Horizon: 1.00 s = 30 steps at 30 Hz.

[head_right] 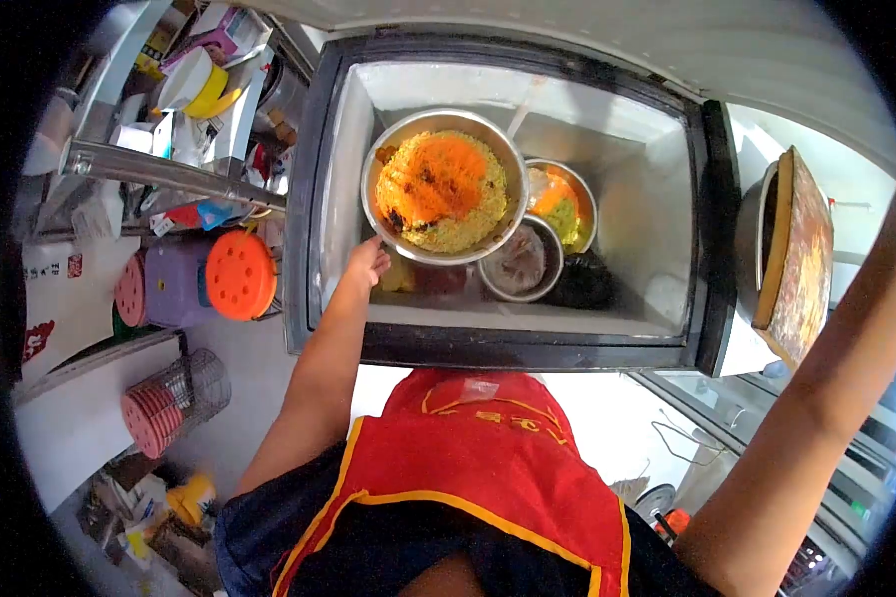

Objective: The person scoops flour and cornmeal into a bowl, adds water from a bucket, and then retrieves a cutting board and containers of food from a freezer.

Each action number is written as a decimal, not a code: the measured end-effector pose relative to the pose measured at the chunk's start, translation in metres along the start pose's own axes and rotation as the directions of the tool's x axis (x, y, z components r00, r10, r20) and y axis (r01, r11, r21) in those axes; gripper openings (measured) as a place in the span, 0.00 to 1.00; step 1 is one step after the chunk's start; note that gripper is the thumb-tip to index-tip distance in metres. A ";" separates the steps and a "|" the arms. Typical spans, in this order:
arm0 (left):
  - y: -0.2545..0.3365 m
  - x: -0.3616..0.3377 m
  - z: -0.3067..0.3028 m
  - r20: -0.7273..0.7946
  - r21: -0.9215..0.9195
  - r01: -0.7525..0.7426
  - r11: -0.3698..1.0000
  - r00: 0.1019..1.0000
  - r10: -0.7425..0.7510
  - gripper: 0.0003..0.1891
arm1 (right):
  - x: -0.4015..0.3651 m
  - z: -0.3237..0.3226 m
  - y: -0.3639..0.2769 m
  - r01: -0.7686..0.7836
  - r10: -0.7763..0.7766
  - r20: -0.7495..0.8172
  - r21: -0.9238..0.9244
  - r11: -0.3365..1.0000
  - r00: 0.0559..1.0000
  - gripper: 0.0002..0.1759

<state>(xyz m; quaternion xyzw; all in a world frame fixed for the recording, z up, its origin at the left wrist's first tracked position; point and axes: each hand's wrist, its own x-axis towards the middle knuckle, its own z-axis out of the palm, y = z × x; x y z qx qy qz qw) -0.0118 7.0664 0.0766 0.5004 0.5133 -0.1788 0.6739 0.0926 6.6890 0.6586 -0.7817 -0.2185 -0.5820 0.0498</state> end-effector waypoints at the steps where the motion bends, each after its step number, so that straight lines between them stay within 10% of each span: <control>1: -0.002 0.004 -0.004 0.022 -0.015 -0.002 1.000 1.000 0.002 0.13 | -0.002 0.000 -0.003 0.006 -0.006 -0.006 0.000 1.000 1.000 0.25; 10: -0.019 -0.036 -0.014 0.160 -0.092 -0.030 0.995 0.986 0.044 0.10 | -0.035 -0.042 -0.053 0.428 -0.435 0.005 -0.191 0.883 0.900 0.26; 30: -0.040 -0.129 -0.008 0.286 -0.311 -0.193 0.930 0.915 0.286 0.10 | -0.093 -0.097 -0.095 0.183 -0.204 0.065 0.246 0.952 0.977 0.31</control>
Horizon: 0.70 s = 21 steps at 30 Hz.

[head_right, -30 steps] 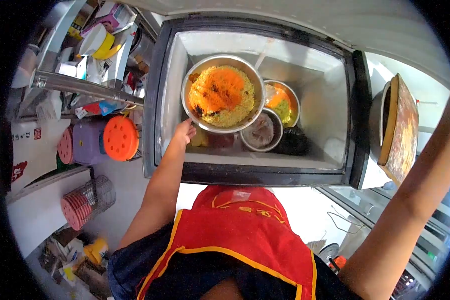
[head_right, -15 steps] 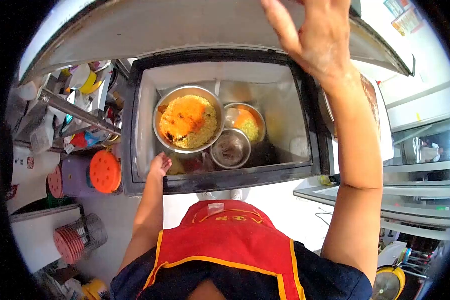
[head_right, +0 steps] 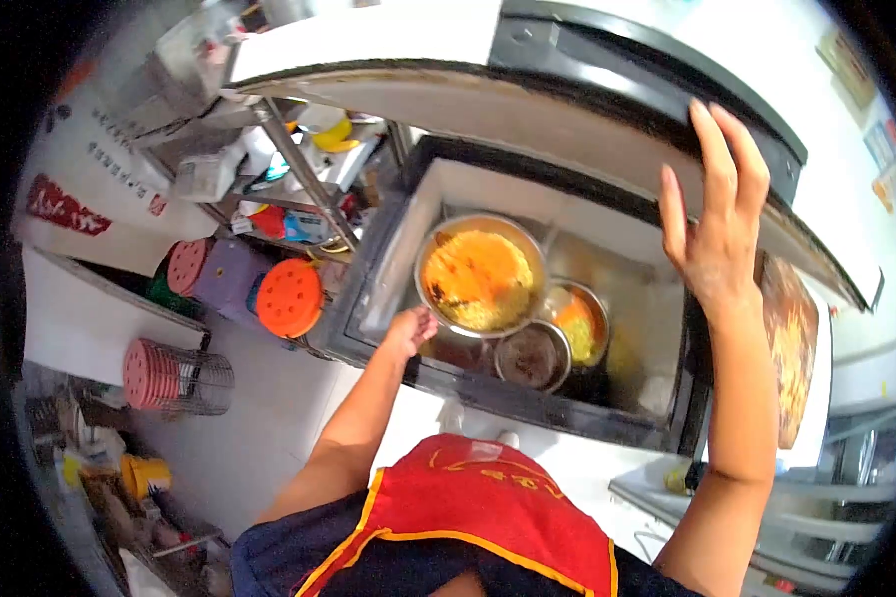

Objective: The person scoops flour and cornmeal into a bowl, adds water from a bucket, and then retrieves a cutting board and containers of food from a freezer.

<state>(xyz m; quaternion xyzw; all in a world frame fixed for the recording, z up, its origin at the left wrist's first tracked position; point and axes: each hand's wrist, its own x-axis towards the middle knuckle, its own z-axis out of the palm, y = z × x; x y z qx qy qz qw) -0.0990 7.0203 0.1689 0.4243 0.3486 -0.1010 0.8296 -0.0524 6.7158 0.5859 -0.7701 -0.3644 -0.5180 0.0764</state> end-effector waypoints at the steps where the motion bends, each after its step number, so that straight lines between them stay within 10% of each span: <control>1: 0.001 -0.001 0.000 -0.001 0.002 -0.003 1.000 1.000 0.003 0.11 | -0.002 -0.002 -0.002 -0.014 0.014 0.008 -0.006 1.000 1.000 0.31; 21: 0.011 0.004 -0.012 -0.105 -0.034 0.008 0.999 0.994 -0.011 0.09 | -0.030 0.002 -0.027 -0.075 0.076 -0.031 0.022 0.997 0.997 0.28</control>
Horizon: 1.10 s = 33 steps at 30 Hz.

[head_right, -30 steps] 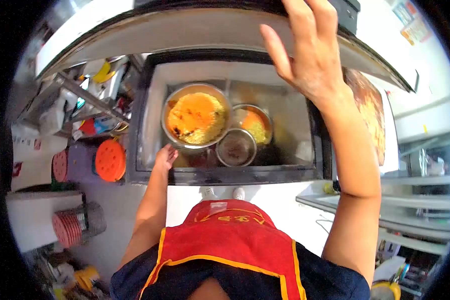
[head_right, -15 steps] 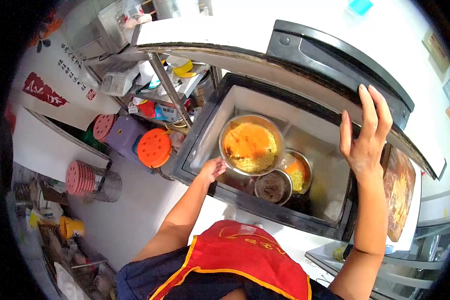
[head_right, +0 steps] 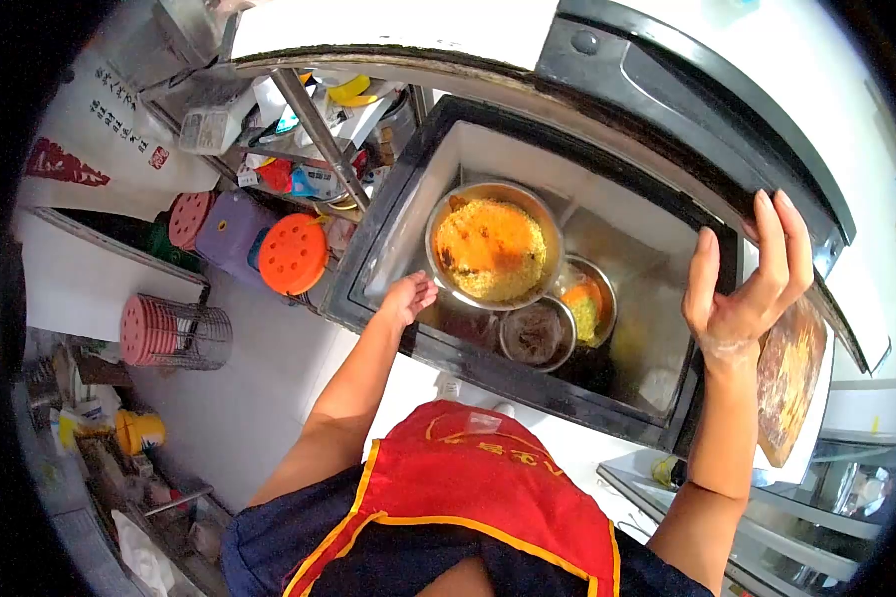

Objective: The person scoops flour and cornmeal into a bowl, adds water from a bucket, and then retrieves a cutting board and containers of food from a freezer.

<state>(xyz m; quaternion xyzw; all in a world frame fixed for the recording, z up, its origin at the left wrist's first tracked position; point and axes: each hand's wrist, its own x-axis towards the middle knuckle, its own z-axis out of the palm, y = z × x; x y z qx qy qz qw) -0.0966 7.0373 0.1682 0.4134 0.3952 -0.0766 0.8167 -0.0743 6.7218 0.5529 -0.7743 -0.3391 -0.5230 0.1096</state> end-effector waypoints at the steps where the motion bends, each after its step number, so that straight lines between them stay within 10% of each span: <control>1: 0.000 -0.001 0.000 -0.005 0.002 0.005 1.000 1.000 -0.005 0.09 | -0.001 0.002 -0.001 -0.015 0.016 -0.015 0.034 0.999 1.000 0.28; 9: 0.000 0.021 -0.010 0.002 0.001 0.044 0.999 0.999 -0.044 0.12 | -0.034 0.007 -0.017 0.027 -0.018 -0.045 0.218 0.976 0.999 0.27; 15: -0.003 0.042 -0.017 -0.062 -0.080 0.063 0.995 0.996 -0.068 0.13 | -0.075 0.052 -0.047 -0.187 0.011 0.482 0.318 0.929 0.876 0.26; 22: 0.008 0.046 -0.013 -0.165 -0.131 0.137 0.982 0.974 -0.158 0.22 | -0.173 0.117 -0.042 -0.612 0.272 0.825 0.109 0.783 0.496 0.28; 25: -0.003 0.085 -0.026 -0.068 -0.200 0.163 0.966 0.981 -0.180 0.26 | -0.229 0.141 -0.024 -0.823 0.421 0.889 -0.096 0.560 0.183 0.26; 26: -0.013 0.112 -0.039 -0.002 0.115 0.079 0.990 0.997 -0.079 0.27 | -0.258 0.152 -0.012 -0.875 0.457 0.884 -0.145 0.461 0.094 0.26; 28: -0.010 0.097 -0.036 -0.004 0.181 0.054 0.982 0.999 -0.055 0.30 | -0.267 0.160 -0.011 -0.902 0.516 0.842 -0.335 0.272 -0.156 0.23; 30: 0.017 0.071 -0.008 -0.206 -0.345 0.131 0.929 0.956 -0.211 0.32 | -0.318 0.179 0.015 -0.920 0.472 0.835 -0.376 0.109 -0.285 0.22; 33: 0.014 0.084 -0.002 -0.230 -0.350 0.105 0.931 0.954 -0.194 0.30 | -0.373 0.210 0.034 -0.890 0.501 0.775 -0.455 0.020 -0.385 0.12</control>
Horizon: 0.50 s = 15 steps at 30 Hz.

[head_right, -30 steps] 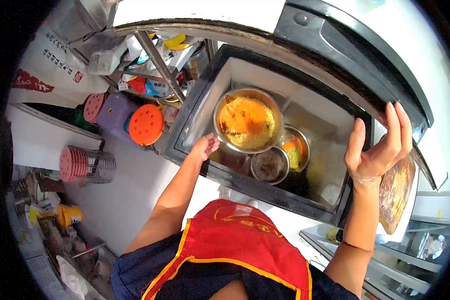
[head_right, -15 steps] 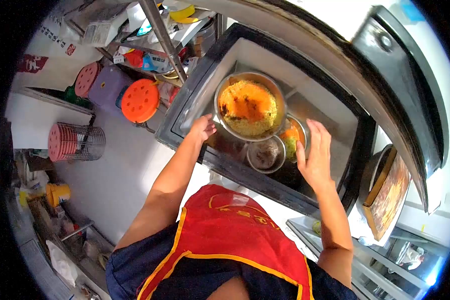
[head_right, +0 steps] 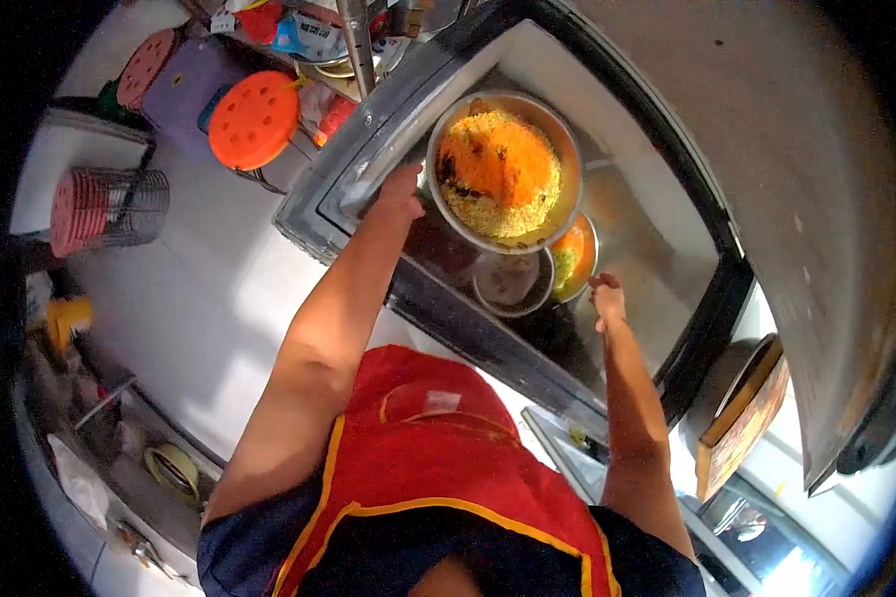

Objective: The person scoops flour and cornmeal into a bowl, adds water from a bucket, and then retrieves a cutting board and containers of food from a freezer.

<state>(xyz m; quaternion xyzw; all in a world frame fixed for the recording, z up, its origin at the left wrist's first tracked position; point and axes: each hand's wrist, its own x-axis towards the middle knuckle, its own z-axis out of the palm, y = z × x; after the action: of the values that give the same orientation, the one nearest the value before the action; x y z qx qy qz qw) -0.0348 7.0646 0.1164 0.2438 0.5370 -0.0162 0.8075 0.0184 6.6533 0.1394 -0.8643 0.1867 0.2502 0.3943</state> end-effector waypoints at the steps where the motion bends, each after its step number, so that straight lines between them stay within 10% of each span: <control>1: -0.005 0.012 0.001 -0.009 0.078 -0.038 0.996 0.999 0.039 0.28 | 0.040 -0.001 0.032 -0.035 0.035 0.022 -0.016 0.999 0.999 0.10; 3: -0.012 0.039 0.002 0.026 0.562 -0.182 0.807 0.979 0.203 0.26 | 0.065 0.008 0.021 -0.124 0.122 0.023 0.111 0.986 0.992 0.07; 4: -0.016 0.052 0.001 0.105 0.879 -0.244 0.409 0.937 0.334 0.25 | 0.050 0.022 -0.002 -0.182 0.185 0.013 0.254 0.950 0.983 0.06; 7: -0.027 0.087 0.003 0.299 0.928 -0.162 -0.335 0.861 0.411 0.22 | 0.109 0.035 0.016 -0.202 0.195 0.060 0.409 0.890 0.979 0.09; 11: -0.018 0.105 0.020 0.221 0.894 -0.124 -0.431 0.958 0.183 0.16 | 0.166 0.052 0.002 -0.154 0.147 0.047 0.355 0.922 0.988 0.10; 15: -0.040 0.132 0.032 0.208 0.879 -0.034 -0.476 0.925 0.319 0.11 | 0.222 0.057 -0.004 -0.173 0.135 0.113 0.481 0.860 0.984 0.09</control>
<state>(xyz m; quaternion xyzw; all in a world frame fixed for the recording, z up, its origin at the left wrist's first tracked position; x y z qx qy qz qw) 0.0370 7.0469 -0.0043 0.8973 0.2834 -0.2982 0.1600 0.1832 6.6720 -0.0194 -0.7089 0.2974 0.2578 0.5853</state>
